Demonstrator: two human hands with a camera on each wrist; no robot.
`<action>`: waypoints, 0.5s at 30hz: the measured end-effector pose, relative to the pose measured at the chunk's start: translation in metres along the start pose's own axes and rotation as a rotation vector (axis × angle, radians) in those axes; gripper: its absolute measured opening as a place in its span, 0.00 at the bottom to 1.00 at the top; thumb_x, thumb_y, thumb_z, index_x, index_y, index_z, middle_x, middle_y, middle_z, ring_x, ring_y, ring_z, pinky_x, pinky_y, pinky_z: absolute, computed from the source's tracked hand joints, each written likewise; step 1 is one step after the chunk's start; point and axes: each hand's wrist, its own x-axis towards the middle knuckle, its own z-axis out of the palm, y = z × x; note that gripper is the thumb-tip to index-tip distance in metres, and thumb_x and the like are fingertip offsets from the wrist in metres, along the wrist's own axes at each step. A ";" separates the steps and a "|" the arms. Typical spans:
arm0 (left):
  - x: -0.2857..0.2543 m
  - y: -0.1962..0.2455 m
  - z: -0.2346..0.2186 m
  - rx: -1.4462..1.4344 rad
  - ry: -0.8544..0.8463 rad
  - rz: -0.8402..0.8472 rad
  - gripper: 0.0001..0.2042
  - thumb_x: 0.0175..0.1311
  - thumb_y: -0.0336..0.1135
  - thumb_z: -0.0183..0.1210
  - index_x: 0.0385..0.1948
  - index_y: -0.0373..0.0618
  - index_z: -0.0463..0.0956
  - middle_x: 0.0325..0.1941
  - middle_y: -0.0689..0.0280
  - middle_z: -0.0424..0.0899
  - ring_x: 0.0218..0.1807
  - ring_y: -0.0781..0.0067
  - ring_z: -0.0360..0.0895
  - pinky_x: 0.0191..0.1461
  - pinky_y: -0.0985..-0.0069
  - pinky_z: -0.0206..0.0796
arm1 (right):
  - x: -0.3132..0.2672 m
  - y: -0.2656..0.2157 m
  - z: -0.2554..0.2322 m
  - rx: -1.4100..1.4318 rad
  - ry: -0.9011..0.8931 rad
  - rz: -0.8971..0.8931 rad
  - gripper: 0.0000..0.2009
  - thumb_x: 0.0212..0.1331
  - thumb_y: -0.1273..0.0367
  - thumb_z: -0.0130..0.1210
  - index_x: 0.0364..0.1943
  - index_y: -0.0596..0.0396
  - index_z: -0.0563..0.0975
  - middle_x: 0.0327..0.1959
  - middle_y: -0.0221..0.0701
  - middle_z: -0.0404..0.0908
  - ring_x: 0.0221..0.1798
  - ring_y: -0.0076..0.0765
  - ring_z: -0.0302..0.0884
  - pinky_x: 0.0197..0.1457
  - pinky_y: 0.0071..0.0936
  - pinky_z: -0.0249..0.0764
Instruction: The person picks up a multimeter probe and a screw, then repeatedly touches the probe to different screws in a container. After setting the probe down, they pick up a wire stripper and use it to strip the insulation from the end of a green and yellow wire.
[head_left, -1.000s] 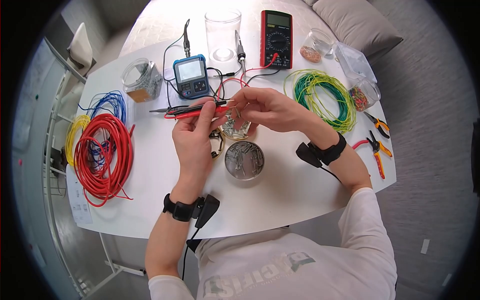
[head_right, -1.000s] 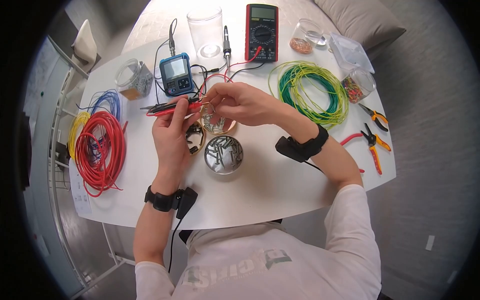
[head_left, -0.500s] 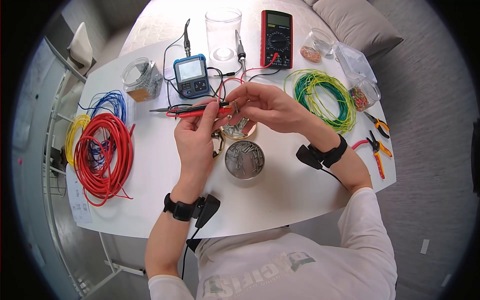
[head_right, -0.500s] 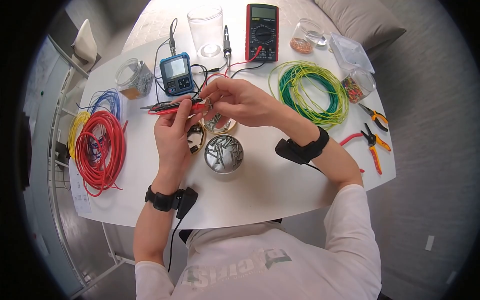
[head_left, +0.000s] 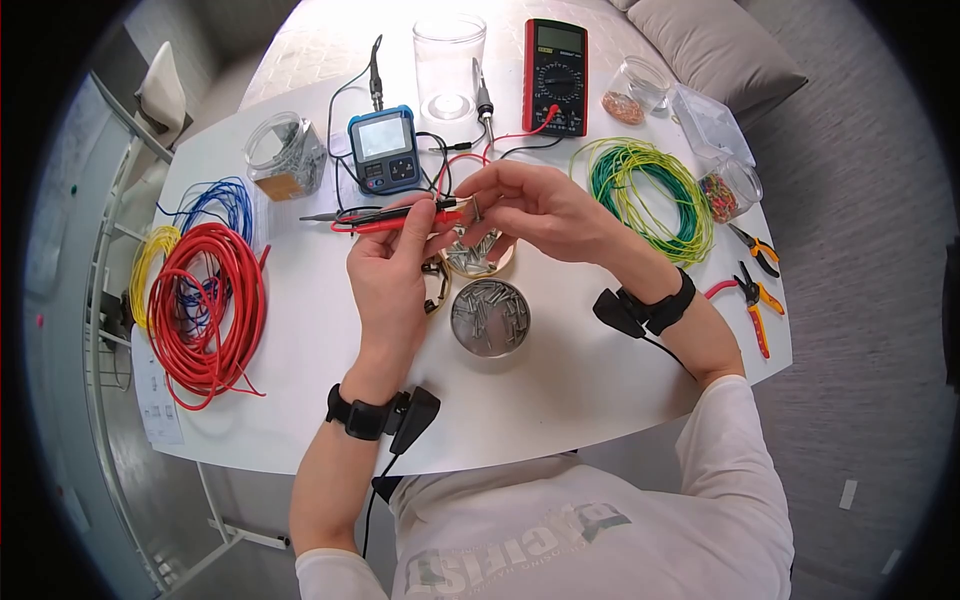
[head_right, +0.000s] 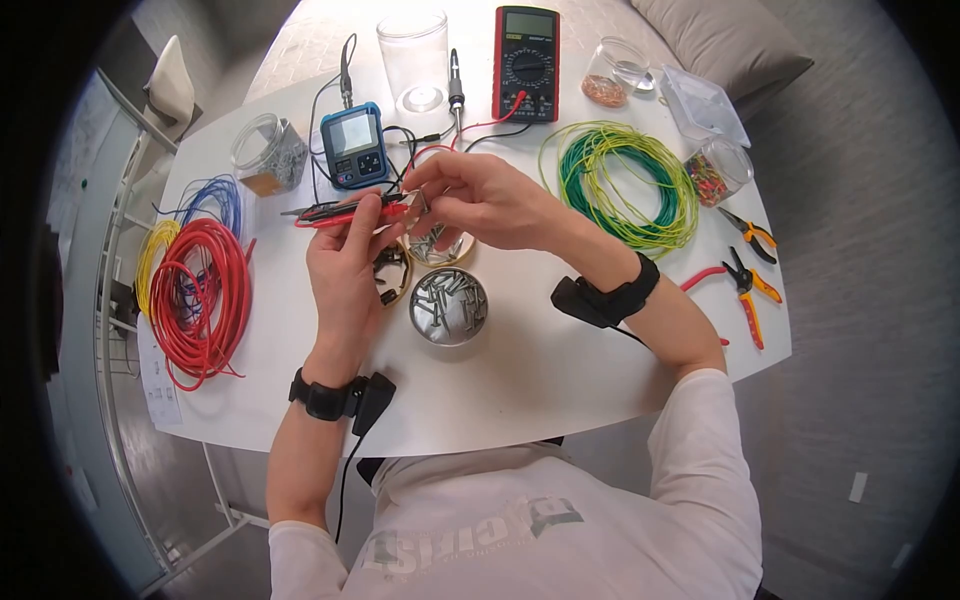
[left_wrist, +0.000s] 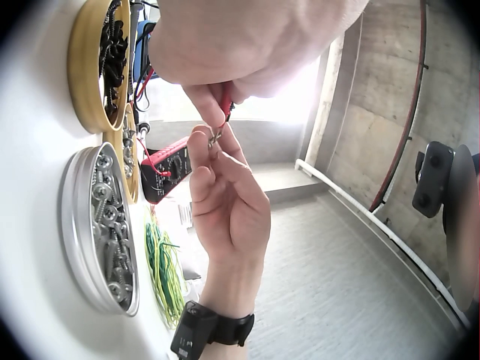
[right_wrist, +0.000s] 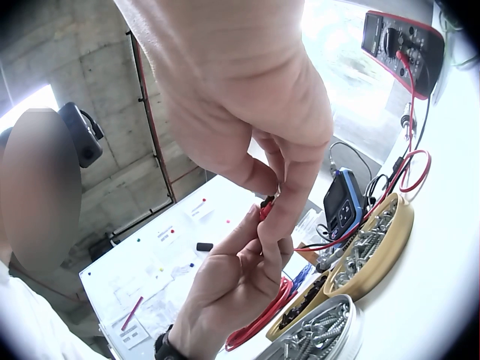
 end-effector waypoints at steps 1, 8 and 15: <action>0.001 0.000 0.000 -0.006 0.016 0.017 0.10 0.67 0.32 0.57 0.43 0.33 0.77 0.38 0.60 0.83 0.39 0.73 0.83 0.44 0.81 0.78 | 0.001 0.001 -0.001 -0.019 0.012 0.010 0.15 0.64 0.79 0.42 0.55 0.63 0.68 0.45 0.36 0.79 0.46 0.27 0.81 0.42 0.24 0.84; 0.002 0.001 0.001 -0.033 0.097 0.039 0.11 0.66 0.32 0.58 0.44 0.33 0.77 0.38 0.61 0.82 0.39 0.73 0.82 0.43 0.79 0.78 | -0.005 -0.003 0.004 -0.581 0.099 0.041 0.10 0.61 0.76 0.50 0.46 0.58 0.75 0.38 0.34 0.80 0.36 0.27 0.80 0.36 0.24 0.80; 0.002 0.000 0.000 -0.038 0.097 0.027 0.12 0.66 0.32 0.58 0.44 0.33 0.76 0.39 0.60 0.82 0.38 0.73 0.82 0.43 0.79 0.78 | -0.020 -0.009 0.026 -0.811 -0.440 -0.174 0.02 0.57 0.72 0.56 0.32 0.53 0.77 0.33 0.32 0.76 0.35 0.41 0.78 0.37 0.35 0.74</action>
